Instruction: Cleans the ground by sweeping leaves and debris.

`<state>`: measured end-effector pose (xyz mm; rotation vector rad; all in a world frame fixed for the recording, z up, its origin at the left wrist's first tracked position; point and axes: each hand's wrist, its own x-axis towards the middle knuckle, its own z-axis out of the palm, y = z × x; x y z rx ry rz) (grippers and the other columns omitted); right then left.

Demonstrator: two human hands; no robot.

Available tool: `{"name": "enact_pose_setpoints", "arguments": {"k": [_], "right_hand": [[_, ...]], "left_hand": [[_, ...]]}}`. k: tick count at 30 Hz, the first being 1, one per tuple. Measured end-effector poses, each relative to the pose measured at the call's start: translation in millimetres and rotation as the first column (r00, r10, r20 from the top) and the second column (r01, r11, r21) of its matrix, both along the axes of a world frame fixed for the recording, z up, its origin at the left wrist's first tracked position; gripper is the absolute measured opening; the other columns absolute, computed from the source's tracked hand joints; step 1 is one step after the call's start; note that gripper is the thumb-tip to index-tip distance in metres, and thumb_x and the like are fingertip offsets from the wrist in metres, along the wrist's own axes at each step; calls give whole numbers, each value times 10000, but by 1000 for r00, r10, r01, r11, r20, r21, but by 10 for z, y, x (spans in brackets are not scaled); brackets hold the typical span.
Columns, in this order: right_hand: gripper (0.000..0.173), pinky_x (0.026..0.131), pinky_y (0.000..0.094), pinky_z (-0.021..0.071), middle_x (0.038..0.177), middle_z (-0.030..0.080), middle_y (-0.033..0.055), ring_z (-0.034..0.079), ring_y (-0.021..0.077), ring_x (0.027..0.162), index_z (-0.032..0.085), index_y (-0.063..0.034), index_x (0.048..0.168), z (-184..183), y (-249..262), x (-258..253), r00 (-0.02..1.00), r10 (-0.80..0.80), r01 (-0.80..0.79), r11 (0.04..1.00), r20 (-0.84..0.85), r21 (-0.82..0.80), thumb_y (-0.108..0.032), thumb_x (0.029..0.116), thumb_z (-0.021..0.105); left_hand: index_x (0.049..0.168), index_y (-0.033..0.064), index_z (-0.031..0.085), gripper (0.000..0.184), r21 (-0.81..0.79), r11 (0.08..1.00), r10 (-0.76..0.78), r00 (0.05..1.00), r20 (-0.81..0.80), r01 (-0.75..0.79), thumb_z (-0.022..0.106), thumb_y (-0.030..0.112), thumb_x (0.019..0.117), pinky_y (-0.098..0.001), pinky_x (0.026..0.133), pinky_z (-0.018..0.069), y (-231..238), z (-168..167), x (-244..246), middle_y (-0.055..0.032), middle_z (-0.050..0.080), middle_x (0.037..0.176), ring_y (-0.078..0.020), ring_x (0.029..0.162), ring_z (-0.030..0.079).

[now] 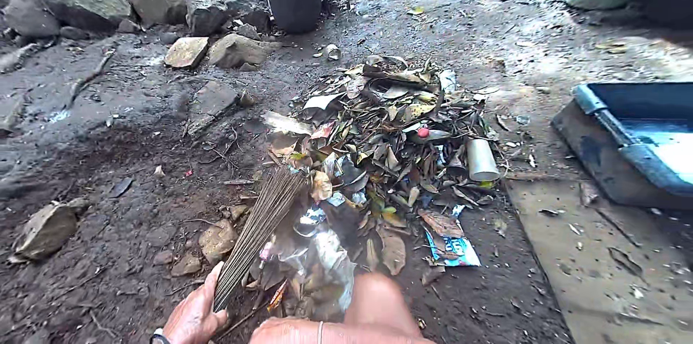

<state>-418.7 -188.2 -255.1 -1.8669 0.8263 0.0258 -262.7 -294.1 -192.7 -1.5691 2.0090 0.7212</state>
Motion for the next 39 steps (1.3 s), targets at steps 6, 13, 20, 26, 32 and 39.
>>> {"name": "enact_pose_setpoints", "arguments": {"k": [6,13,20,26,32,39], "right_hand": [[480,942,485,511,1171,673,267,668,324,1004,495,92,1414,-46,-139,-249,682,-637,523,769,360,369,-205,1072,336],[588,880,302,542,1120,673,66,649,90,986,481,62,1333,211,128,5,3,-818,413,525,575,744,-403,1009,322],[377,741,362,612,930,760,146,745,231,856,707,-36,966,416,95,234,-433,-777,237,391,457,889,-332,733,710],[416,618,402,618,793,711,124,722,244,686,511,-11,1043,682,-81,83,-438,-739,585,197,511,787,-104,652,620],[405,580,398,615,753,692,123,708,231,631,506,-15,1017,924,-57,108,-475,-702,660,116,532,742,-109,639,615],[321,732,444,632,995,758,166,755,307,844,671,-80,1029,1131,188,91,-256,-780,662,289,571,691,-326,832,617]], "left_hand": [[1500,35,439,845,-135,988,57,987,-153,-78,844,236,785,-664,933,508,321,869,129,-276,687,1134,-456,1066,673],[1269,-8,561,575,141,930,333,610,-719,-341,765,110,745,-385,765,611,946,622,-164,-85,710,957,-164,815,714],[1455,-54,466,698,-90,991,-9,635,-772,-96,662,364,932,-492,1013,539,1014,268,39,-200,690,1219,-282,1120,693],[1540,-108,289,844,-26,977,75,459,-885,-210,621,389,946,-478,968,559,686,38,578,-262,626,1302,-334,1085,692],[1507,-50,396,751,332,909,214,400,-891,253,628,401,954,-474,1024,517,740,-135,355,-249,643,1267,-299,1137,656],[1303,-125,559,563,133,945,86,163,-983,300,627,318,962,-423,989,540,1022,-87,168,-239,693,1138,-255,1064,692]]}}
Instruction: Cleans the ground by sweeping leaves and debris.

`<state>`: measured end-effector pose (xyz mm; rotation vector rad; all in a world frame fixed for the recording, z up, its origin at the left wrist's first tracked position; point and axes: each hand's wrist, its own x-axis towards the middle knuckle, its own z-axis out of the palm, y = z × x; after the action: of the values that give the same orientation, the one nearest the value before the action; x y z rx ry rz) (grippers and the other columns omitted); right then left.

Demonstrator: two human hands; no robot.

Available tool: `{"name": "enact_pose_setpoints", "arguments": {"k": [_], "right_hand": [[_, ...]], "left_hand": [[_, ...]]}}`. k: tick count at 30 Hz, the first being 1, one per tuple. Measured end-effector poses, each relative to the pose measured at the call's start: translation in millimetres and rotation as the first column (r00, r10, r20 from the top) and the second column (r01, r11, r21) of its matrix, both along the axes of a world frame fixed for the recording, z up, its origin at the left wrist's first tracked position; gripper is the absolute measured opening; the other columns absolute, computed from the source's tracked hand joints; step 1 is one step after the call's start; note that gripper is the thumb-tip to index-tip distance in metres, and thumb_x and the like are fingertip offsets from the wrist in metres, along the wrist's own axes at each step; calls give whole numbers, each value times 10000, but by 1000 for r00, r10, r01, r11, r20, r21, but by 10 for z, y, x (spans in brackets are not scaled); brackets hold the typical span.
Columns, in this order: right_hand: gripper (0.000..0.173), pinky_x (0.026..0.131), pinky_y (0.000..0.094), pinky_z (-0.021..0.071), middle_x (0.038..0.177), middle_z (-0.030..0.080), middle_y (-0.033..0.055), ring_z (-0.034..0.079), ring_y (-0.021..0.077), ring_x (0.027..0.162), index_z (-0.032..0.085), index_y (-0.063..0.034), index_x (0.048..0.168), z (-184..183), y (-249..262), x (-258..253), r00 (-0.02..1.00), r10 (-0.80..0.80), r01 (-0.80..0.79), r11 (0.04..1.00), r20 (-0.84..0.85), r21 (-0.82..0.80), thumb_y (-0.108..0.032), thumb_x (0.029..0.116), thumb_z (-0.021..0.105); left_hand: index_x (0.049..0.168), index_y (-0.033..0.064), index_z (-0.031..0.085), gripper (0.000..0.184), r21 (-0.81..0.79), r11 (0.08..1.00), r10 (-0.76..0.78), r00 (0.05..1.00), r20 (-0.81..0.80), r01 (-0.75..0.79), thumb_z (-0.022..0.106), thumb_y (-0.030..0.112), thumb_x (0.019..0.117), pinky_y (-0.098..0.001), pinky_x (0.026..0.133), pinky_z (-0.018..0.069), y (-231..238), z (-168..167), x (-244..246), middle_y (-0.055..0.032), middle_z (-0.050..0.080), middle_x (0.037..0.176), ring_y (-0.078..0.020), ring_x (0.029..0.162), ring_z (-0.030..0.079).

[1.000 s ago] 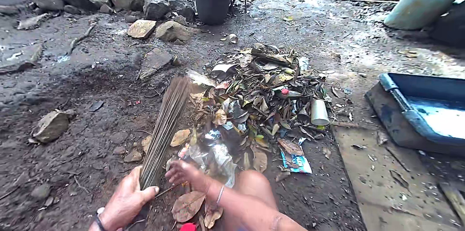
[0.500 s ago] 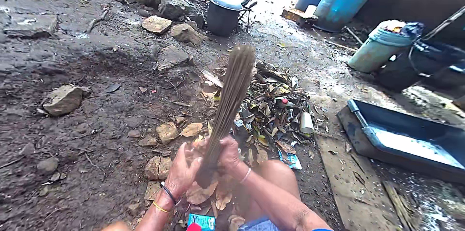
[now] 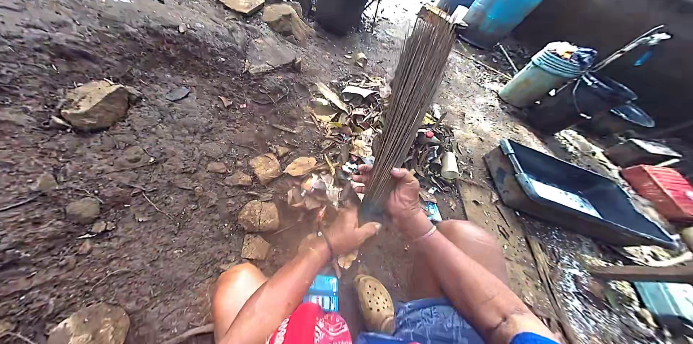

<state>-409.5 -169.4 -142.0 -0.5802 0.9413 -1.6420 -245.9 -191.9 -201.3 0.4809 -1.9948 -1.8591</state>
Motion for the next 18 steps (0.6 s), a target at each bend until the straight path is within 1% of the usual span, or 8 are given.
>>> {"name": "enact_pose_setpoints", "arguments": {"k": [2,3,5,8,10,12,15,18], "right_hand": [[371,665,406,625,887,759,126,741,258,726,675,-109,1083,8,115,26,995,-4,6,1000,-95,11,-375,826,640],[383,635,386,619,832,738,91,722,224,684,667,-117,1091,10,168,20,990,-21,25,999,-138,26,-381,815,648],[348,597,365,610,797,722,66,705,194,653,648,-117,1082,72,262,-47,972,-60,78,994,-228,70,-350,825,622],[276,565,356,596,796,710,34,689,172,648,603,-152,1061,381,326,-194,917,-44,133,971,-395,199,-294,831,546],[192,564,350,602,797,716,9,698,163,655,591,-192,1019,679,266,-303,872,25,119,957,-488,263,-277,863,520],[155,553,325,605,785,721,-36,702,129,648,592,-224,984,821,199,-374,816,93,105,947,-571,304,-232,917,453],[169,519,260,585,771,689,-119,669,45,610,563,-241,1026,657,149,-520,701,228,129,891,-676,435,-166,937,440],[265,529,276,582,801,644,-80,640,42,593,551,-159,1164,280,283,-718,541,483,134,758,-688,638,-235,911,565]], "left_hand": [[1315,-140,542,603,-42,996,-80,997,7,80,608,354,975,-452,980,546,-8,27,-2,-263,685,1145,-289,1065,694],[1301,-133,543,603,-55,988,-143,990,11,143,584,380,986,-454,925,572,-20,37,-15,-249,687,1105,-283,1000,707],[1306,-123,558,569,-44,965,-258,965,38,260,530,378,1038,-477,913,564,-54,41,-52,-264,686,1106,-310,977,702],[1422,-91,499,509,95,951,-306,944,127,295,413,300,1107,-518,991,536,-144,-67,32,-296,633,1284,-372,1107,677],[1441,-72,480,514,145,970,-222,955,197,195,348,307,1119,-518,960,543,-295,-132,144,-290,637,1283,-368,1083,686],[1448,-51,469,527,207,978,-72,970,233,22,308,328,1119,-470,908,575,-452,-202,263,-252,657,1248,-308,1014,708],[1426,-59,461,538,303,909,248,955,161,-287,248,323,1113,-390,801,611,-690,-285,413,-181,699,1140,-206,849,725],[1394,-53,435,540,397,800,470,881,50,-450,176,321,1102,-361,724,621,-832,-324,557,-115,711,1039,-173,741,713]]}}
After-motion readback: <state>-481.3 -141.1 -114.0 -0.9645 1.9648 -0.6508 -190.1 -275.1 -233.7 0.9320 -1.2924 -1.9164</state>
